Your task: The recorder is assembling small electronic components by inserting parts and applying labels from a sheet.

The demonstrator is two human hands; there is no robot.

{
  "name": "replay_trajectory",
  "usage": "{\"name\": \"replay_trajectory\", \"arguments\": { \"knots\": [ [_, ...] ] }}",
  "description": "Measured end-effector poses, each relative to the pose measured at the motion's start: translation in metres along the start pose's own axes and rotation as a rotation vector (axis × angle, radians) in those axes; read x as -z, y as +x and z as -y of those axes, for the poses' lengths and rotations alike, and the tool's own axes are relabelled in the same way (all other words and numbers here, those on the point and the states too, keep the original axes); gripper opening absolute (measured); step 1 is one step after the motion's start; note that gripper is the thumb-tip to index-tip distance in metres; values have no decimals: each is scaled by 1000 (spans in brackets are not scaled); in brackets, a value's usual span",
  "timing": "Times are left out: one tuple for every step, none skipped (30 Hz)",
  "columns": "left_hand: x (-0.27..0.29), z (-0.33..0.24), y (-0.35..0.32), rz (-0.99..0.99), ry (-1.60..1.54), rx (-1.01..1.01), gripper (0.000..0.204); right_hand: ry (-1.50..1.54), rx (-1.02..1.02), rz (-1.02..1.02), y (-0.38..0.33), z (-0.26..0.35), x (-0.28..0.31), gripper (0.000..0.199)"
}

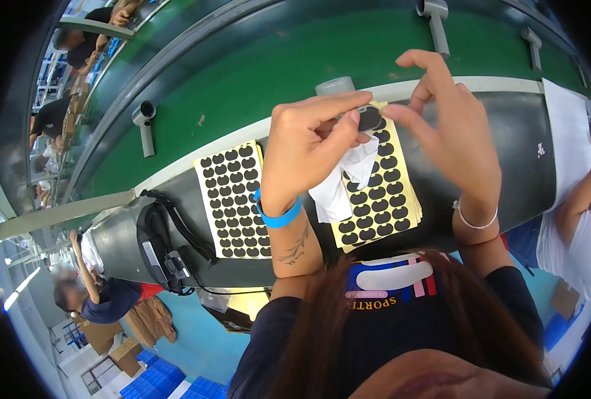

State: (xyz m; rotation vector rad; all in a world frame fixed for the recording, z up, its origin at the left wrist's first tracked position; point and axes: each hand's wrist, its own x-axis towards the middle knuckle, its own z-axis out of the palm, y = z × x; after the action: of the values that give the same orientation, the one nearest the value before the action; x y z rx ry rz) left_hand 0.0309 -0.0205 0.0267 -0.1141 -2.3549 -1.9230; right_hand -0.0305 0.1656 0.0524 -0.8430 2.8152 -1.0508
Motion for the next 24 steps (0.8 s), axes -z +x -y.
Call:
{"name": "replay_trajectory", "arguments": {
  "knots": [
    [3, 0, -1, -15, -42, 22, 24, 4, 1, -5, 2, -4, 1, 48],
    [6, 2, 0, -1, -30, 31, 25, 0, 50, 5, 3, -9, 1, 45],
    [7, 3, 0, -1, -22, 30, 25, -3, 99, 14, 6, -12, -2, 43],
    [8, 3, 0, -13, -32, 33, 25, 3, 101, 10, 8, -15, -9, 43],
    [7, 1, 1, -19, -42, 35, 25, 60, 208, 4, 9, -20, -17, 40],
    [7, 2, 2, -12, -34, 33, 25, 116, 314, -2, 10, -24, -25, 37],
    [6, 2, 2, -4, -80, 31, 25, 120, 312, -11, 12, -26, -32, 37],
    [5, 1, 3, 5, -128, 28, 25, 158, 321, 57, 14, -27, -37, 36],
    [5, 1, 3, 13, -122, 26, 25, 196, 330, 125, 18, -26, -40, 35],
    [5, 0, 4, 12, -114, 9, 24, 198, 301, 142, 21, -25, -40, 30],
    [5, 1, 3, 4, -108, -7, 24, 200, 302, 138, 22, -25, -42, 30],
    [5, 1, 4, 6, -104, -9, 24, 220, 285, 140, 23, -25, -43, 30],
    [6, 1, 5, 13, -112, 0, 22, 239, 267, 143, 23, -26, -44, 30],
    [6, 2, 5, 20, -121, 9, 21, 240, 268, 140, 23, -27, -45, 30],
    [5, 2, 5, 21, -119, 8, 21, 237, 272, 135, 23, -27, -46, 30],
    [3, 3, 5, 3, -126, 9, 19, 234, 275, 131, 23, -27, -46, 30],
    [2, 5, 5, -14, -134, 12, 18, 235, 274, 129, 23, -27, -46, 30],
    [0, 5, 6, -13, -133, 11, 18, 226, 260, 127, 23, -26, -46, 29],
    [-1, 6, 7, -24, -94, -15, 18, 217, 245, 127, 22, -26, -45, 28],
    [-2, 6, 7, -36, -55, -41, 18, 218, 245, 124, 22, -26, -45, 28],
    [-2, 7, 7, -35, -53, -42, 18, 219, 247, 132, 22, -26, -45, 27],
    [-2, 8, 7, -46, -5, -49, 17, 220, 249, 139, 22, -26, -45, 27],
    [-2, 8, 7, -57, 44, -56, 16, 220, 250, 139, 22, -26, -45, 27],
    [-3, 7, 8, -57, 44, -57, 16, 222, 254, 138, 22, -25, -45, 26]
  ]
}}
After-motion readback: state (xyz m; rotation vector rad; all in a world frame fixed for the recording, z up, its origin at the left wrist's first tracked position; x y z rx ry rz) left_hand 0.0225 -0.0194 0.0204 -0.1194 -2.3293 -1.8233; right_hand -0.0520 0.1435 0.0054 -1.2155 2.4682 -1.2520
